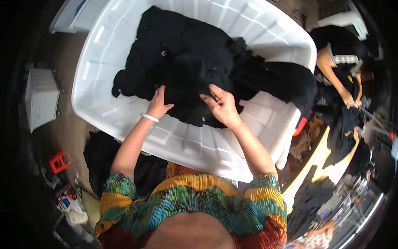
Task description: Trimming excess threads from black garments with gold eyelets using thread snips.
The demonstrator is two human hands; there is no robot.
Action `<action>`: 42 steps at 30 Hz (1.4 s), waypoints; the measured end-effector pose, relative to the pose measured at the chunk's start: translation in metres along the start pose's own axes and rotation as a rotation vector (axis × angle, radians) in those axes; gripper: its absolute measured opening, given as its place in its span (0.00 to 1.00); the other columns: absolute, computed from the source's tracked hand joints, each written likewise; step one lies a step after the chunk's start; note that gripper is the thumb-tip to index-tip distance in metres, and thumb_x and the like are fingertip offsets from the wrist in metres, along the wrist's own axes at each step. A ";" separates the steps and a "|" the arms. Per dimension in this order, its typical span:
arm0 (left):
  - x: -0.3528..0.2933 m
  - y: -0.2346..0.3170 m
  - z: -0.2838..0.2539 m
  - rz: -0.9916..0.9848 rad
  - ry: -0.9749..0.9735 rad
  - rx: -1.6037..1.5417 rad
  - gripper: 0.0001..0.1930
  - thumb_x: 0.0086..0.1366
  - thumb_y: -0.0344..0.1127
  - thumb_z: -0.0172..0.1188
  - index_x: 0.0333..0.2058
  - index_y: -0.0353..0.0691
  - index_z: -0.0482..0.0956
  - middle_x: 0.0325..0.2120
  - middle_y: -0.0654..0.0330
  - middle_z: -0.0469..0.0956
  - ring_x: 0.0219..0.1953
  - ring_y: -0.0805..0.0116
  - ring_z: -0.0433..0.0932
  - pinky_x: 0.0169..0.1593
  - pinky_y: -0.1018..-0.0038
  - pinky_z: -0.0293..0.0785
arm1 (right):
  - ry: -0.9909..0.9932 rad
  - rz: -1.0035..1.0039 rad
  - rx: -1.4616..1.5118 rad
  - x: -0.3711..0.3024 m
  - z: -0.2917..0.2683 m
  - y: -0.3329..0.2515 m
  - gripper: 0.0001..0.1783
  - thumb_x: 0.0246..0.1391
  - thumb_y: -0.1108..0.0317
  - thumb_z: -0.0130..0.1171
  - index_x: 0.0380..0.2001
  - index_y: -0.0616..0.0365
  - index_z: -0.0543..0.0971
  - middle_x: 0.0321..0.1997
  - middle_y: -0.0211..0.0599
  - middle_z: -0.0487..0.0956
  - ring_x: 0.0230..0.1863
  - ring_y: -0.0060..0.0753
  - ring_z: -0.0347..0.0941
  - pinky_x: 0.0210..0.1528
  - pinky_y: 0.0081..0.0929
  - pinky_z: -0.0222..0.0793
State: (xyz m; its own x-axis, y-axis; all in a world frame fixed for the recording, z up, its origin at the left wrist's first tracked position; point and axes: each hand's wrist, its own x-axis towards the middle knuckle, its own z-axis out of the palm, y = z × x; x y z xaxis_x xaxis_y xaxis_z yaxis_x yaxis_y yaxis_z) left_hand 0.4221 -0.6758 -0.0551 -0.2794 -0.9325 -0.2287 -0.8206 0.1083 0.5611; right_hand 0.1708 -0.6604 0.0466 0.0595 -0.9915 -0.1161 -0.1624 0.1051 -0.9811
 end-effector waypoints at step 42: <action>0.106 0.183 0.127 -0.206 0.217 -0.227 0.29 0.43 0.38 0.61 0.44 0.33 0.62 0.43 0.45 0.64 0.47 0.50 0.62 0.50 0.64 0.61 | 0.584 -0.066 -1.118 -0.101 -0.275 0.056 0.17 0.49 0.63 0.53 0.41 0.61 0.71 0.39 0.48 0.73 0.39 0.45 0.70 0.39 0.28 0.66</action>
State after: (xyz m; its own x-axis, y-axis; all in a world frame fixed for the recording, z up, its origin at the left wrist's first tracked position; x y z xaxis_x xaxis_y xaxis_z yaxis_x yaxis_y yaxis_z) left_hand 0.1787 -0.7110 -0.0778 0.0125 -0.9808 -0.1948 -0.7106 -0.1458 0.6884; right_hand -0.1148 -0.5760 0.0461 -0.2975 -0.9085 0.2935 -0.9349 0.2149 -0.2824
